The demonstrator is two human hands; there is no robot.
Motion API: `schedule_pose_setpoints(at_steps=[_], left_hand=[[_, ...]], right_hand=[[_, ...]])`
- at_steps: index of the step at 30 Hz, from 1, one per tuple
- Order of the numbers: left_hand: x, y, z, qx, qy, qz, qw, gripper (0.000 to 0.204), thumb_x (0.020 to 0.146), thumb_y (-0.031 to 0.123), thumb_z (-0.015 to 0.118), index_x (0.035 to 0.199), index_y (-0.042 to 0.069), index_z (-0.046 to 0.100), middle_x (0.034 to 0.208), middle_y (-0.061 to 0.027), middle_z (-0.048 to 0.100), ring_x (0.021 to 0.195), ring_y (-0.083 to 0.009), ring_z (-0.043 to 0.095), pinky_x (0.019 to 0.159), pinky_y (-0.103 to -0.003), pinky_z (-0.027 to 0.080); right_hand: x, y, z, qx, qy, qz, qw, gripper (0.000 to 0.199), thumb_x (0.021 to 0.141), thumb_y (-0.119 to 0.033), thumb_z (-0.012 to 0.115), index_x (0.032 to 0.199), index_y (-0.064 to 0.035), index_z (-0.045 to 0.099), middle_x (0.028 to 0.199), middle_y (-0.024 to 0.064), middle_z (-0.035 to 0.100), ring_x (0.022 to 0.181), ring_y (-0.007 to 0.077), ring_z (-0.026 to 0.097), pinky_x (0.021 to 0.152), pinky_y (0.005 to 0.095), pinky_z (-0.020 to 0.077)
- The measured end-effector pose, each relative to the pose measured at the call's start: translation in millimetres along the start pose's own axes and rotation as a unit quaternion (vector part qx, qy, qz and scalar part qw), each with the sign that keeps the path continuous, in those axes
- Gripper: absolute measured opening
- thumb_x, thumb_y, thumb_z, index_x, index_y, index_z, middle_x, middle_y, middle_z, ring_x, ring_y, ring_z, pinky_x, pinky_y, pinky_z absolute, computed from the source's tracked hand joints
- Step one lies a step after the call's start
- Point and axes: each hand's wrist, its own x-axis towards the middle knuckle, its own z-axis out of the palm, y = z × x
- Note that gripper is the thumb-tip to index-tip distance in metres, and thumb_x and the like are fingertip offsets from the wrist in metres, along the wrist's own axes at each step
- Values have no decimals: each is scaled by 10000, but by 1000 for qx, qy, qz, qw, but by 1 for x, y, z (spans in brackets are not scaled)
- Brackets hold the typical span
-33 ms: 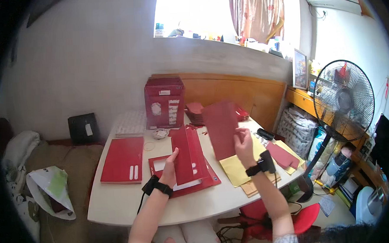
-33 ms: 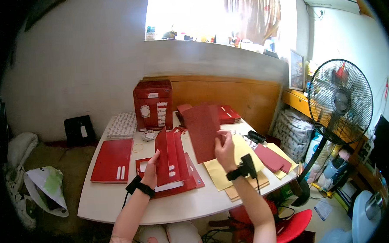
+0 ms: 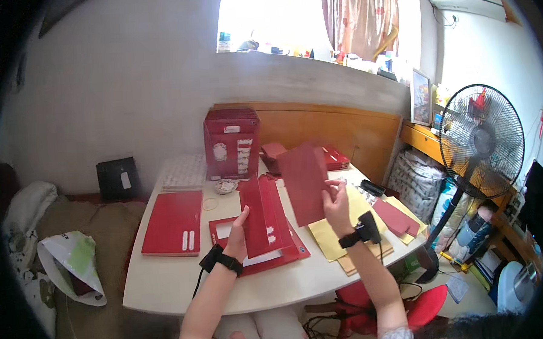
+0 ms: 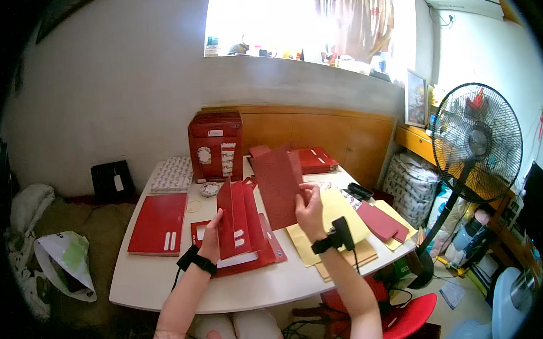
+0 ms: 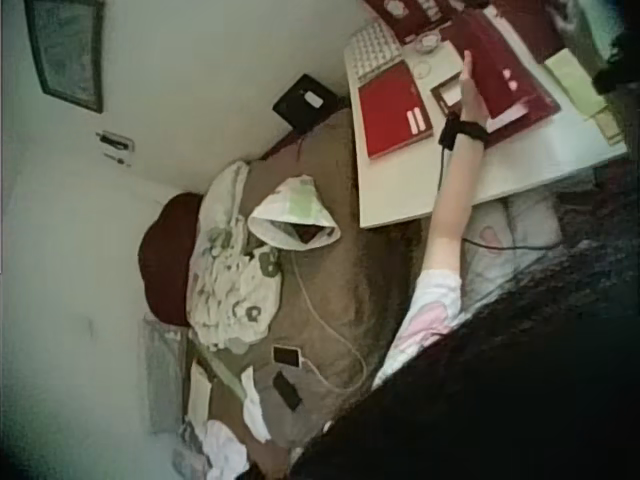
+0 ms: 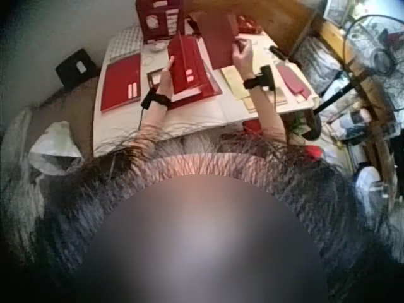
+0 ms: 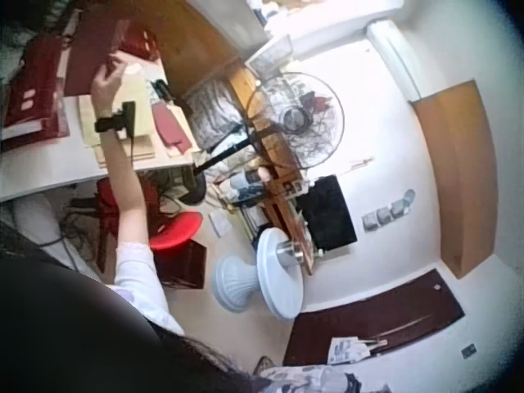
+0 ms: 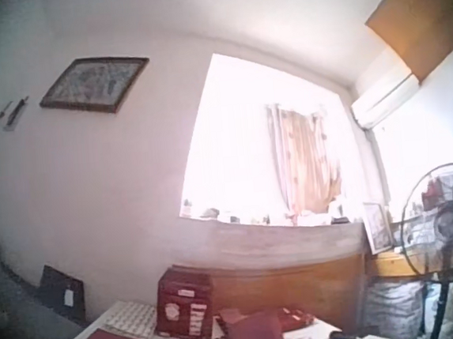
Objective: Assembling red and white cardstock folders or box components by folding and arranging pieces.
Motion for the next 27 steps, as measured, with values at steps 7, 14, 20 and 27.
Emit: schedule_pose_setpoints(at_steps=[7,14,20,27], left_hand=[[-10,10,0,-17,25,94,995,306,860,313,464,1058,84,511,1004,-68,583,906,-195,565,800,-332,450],[-11,13,0,-35,42,105,993,311,861,317,443,1069,93,499,1020,-74,570,917,-213,558,807,-363,446],[-10,11,3,-34,-1,100,994,327,859,317,448,1100,98,480,1046,-71,557,948,-219,543,826,-374,433],[3,-4,-9,137,31,174,975,363,867,281,477,1133,34,448,1081,-79,535,977,-166,510,859,-322,398]], right_hand=[[-21,-7,44,104,-3,88,991,298,824,41,422,1109,11,342,973,166,574,878,147,554,724,226,435],[-17,-12,35,218,52,79,971,318,846,9,427,1154,32,353,1050,150,548,949,153,530,826,245,419],[-41,19,56,200,-30,185,962,288,843,-4,449,1122,35,389,1029,145,563,918,146,545,791,239,444],[-59,10,65,115,-139,138,974,288,851,-2,437,1130,30,372,1033,144,557,937,154,543,790,241,446]])
